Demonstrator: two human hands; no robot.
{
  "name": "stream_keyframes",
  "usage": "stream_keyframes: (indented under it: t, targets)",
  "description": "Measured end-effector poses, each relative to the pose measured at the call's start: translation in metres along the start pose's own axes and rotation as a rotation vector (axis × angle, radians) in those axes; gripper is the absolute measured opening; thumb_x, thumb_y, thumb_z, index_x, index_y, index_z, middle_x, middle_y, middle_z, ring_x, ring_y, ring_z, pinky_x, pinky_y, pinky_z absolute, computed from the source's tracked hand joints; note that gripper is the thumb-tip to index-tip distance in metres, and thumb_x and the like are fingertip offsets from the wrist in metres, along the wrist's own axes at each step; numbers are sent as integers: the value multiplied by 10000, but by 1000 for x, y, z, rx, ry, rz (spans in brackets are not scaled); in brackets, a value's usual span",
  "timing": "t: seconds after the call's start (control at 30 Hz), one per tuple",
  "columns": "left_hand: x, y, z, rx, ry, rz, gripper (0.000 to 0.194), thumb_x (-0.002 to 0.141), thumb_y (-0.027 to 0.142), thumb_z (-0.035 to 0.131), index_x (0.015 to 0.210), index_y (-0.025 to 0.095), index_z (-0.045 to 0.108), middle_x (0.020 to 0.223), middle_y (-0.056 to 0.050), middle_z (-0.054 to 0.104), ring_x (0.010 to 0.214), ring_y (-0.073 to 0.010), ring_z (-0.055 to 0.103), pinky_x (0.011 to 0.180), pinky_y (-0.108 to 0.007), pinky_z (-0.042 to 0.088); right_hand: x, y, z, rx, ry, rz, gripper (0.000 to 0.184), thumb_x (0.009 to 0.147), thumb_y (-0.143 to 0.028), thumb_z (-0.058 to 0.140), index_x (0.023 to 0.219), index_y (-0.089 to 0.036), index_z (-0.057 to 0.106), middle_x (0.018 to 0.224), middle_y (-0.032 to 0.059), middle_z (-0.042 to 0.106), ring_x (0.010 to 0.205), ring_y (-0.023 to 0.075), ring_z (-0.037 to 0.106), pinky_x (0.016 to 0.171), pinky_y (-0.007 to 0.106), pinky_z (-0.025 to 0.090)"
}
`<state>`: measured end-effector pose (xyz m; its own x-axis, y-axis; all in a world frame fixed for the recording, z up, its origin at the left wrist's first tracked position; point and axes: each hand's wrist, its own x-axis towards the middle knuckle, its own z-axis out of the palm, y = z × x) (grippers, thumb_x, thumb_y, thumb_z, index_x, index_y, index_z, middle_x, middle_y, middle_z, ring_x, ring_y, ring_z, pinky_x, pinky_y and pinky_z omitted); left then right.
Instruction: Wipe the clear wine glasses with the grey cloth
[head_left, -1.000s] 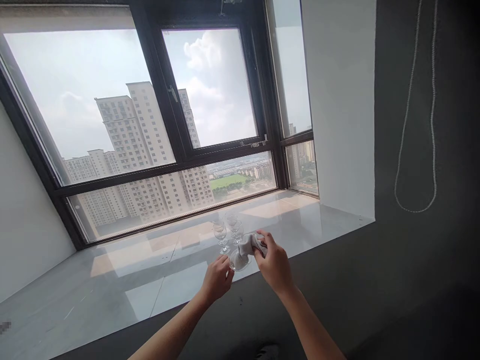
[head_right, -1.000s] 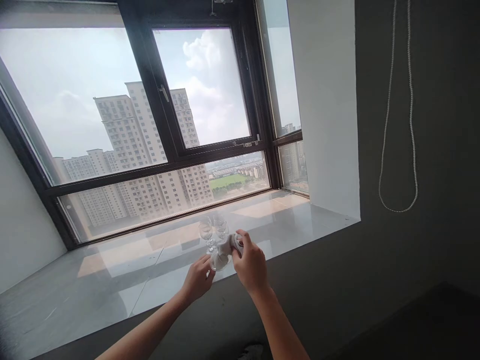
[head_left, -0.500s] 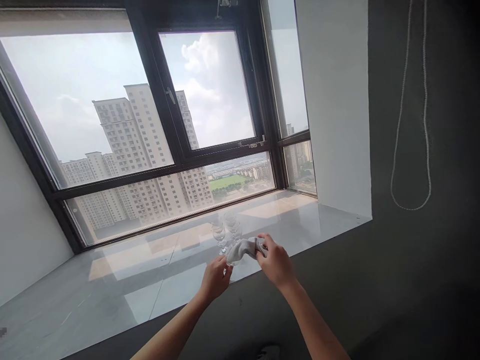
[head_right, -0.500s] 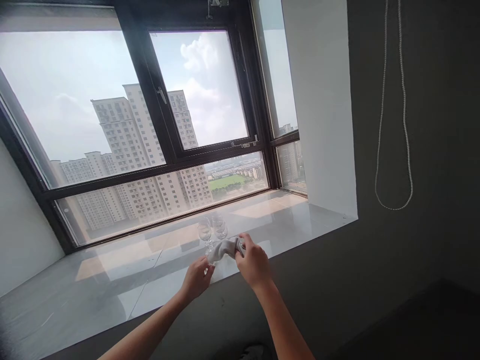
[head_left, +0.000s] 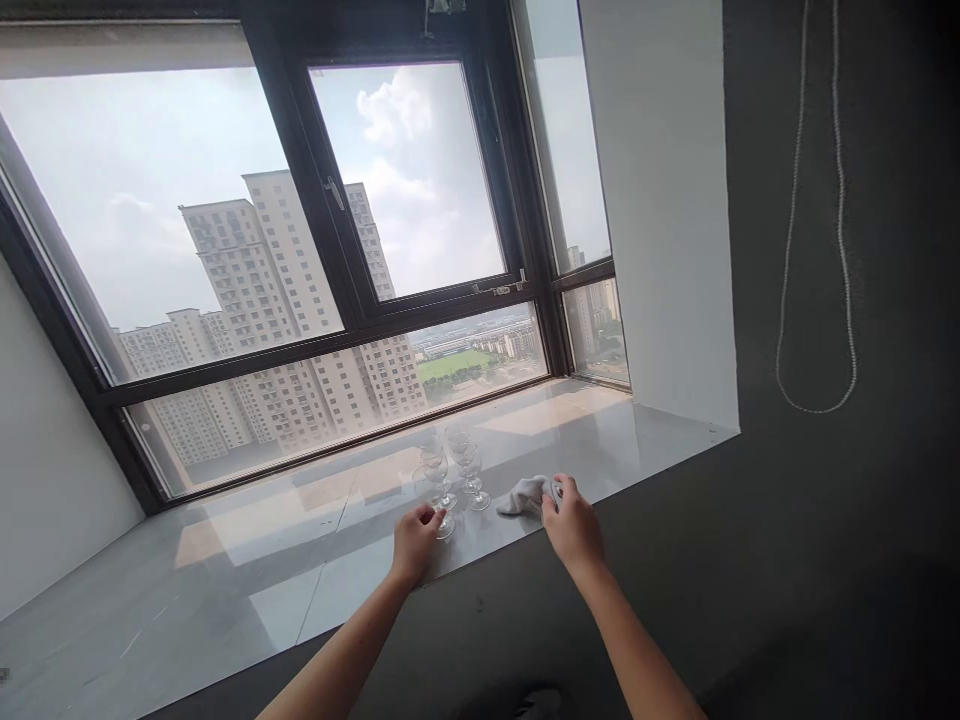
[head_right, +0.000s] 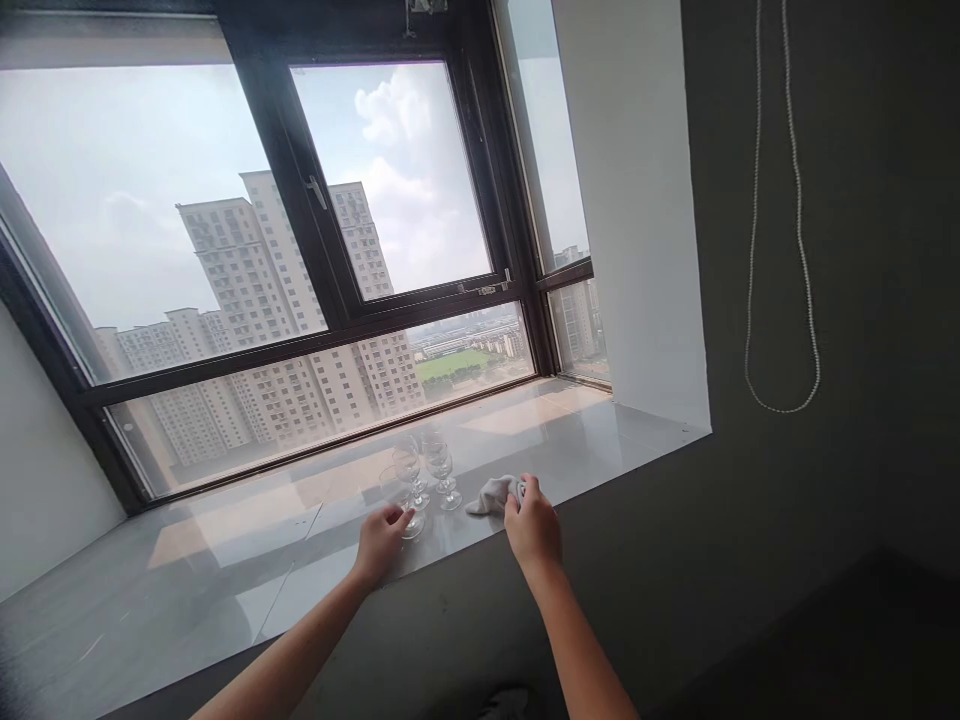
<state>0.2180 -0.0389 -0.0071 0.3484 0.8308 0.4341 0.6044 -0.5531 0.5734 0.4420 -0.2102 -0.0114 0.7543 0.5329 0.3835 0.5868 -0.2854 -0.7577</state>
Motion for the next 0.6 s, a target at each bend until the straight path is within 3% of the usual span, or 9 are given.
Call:
stream_keyframes:
  t: [0.17, 0.27, 0.37, 0.6]
  targets:
    - [0, -2, 0, -111, -44, 15, 240, 808, 390, 576, 847, 191, 703, 802, -33, 735, 757, -190, 659, 704, -273, 426, -1, 5, 7, -29, -25, 0, 377, 960, -310, 434, 1300, -161, 496, 1084, 129, 691, 953, 219, 659, 721, 277, 417]
    - [0, -4, 1, -56, -14, 42, 165, 802, 343, 576, 774, 192, 637, 781, -30, 714, 738, -182, 644, 687, -269, 419, -2, 6, 9, -61, -33, 1, 376, 957, -303, 442, 1297, -155, 505, 1061, 131, 683, 956, 225, 646, 747, 286, 412]
    - [-1, -3, 2, 34, 10, 81, 214, 843, 337, 534, 697, 194, 596, 746, -24, 676, 718, -176, 621, 684, -273, 411, -3, 6, 11, -85, -29, 1, 379, 959, -305, 443, 1303, -158, 509, 1040, 125, 672, 953, 227, 638, 759, 293, 415]
    - [-12, 13, -2, 135, -95, 301, 290, 873, 324, 530, 645, 188, 648, 905, -59, 665, 930, -214, 626, 869, -336, 436, -5, 10, 17, -126, 35, -10, 346, 947, -277, 449, 1257, -170, 557, 1151, 161, 633, 1121, 250, 575, 826, 324, 436]
